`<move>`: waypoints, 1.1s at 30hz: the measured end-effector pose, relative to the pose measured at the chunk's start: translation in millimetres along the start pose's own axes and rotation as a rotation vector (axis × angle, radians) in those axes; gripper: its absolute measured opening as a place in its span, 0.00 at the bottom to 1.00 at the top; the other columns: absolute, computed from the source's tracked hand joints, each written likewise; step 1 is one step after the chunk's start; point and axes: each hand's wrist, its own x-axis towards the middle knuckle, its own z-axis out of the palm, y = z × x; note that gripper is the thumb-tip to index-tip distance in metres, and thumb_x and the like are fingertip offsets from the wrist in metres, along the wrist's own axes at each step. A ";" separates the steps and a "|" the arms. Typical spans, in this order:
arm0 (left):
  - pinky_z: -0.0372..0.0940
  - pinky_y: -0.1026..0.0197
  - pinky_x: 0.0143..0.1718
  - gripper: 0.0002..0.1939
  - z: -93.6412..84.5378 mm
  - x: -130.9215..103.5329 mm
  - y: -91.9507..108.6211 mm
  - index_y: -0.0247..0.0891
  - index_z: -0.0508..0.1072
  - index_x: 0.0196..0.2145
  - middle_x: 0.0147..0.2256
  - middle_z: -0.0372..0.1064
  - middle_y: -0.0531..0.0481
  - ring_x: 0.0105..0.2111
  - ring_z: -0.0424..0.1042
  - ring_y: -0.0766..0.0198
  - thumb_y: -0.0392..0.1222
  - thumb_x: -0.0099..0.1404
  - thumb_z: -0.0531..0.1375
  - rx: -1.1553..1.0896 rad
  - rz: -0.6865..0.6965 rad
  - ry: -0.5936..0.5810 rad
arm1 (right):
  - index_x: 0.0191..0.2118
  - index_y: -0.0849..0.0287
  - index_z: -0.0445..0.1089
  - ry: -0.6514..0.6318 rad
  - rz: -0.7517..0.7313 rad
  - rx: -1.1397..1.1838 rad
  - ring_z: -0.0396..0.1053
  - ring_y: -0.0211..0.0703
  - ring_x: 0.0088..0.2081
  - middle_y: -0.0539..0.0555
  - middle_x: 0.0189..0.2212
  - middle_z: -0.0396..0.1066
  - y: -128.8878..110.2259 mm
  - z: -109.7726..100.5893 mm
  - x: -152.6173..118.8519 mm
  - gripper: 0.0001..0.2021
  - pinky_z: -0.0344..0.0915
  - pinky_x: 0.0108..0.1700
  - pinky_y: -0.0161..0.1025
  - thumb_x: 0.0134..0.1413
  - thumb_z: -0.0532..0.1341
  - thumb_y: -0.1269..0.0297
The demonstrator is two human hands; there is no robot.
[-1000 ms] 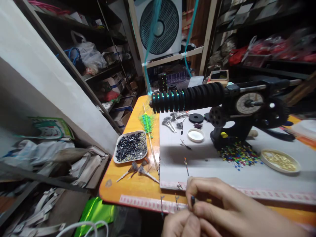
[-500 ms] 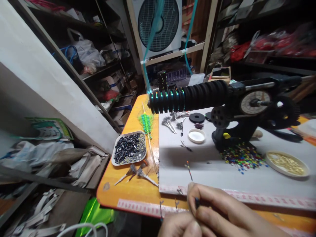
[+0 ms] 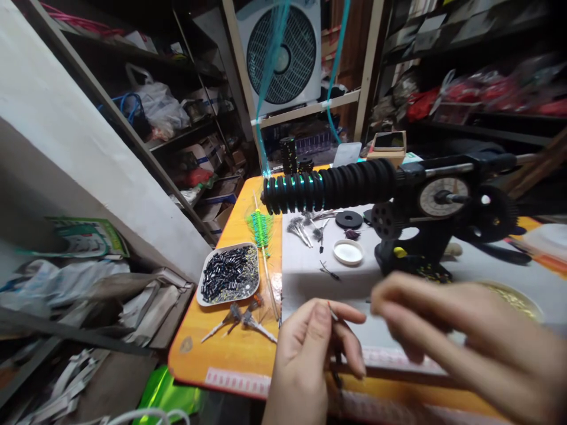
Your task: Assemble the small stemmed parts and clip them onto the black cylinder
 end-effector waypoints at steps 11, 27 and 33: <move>0.55 0.71 0.19 0.21 8.7 -3.6 -2.7 0.32 0.74 0.27 0.15 0.66 0.54 0.14 0.62 0.74 0.52 0.70 0.57 -0.056 0.073 -0.024 | 0.21 0.59 0.58 -0.370 0.279 1.199 0.47 0.24 0.08 0.48 0.14 0.67 -34.2 15.7 64.7 0.24 0.37 0.09 0.22 0.65 0.53 0.51; 0.58 0.71 0.16 0.20 7.1 -12.1 -24.7 0.33 0.75 0.25 0.10 0.60 0.57 0.10 0.57 0.73 0.51 0.68 0.59 -0.490 0.055 -0.169 | 0.18 0.58 0.51 -0.141 0.345 1.307 0.39 0.22 0.07 0.42 0.09 0.56 -43.4 33.3 60.5 0.24 0.37 0.10 0.21 0.66 0.52 0.56; 0.48 0.73 0.10 0.21 7.0 -15.3 -47.6 0.34 0.75 0.31 0.09 0.52 0.62 0.07 0.47 0.76 0.56 0.69 0.56 -0.507 0.034 -0.110 | 0.18 0.59 0.53 -0.165 0.350 1.290 0.41 0.21 0.07 0.43 0.10 0.57 -37.3 28.6 60.7 0.25 0.37 0.11 0.21 0.67 0.52 0.55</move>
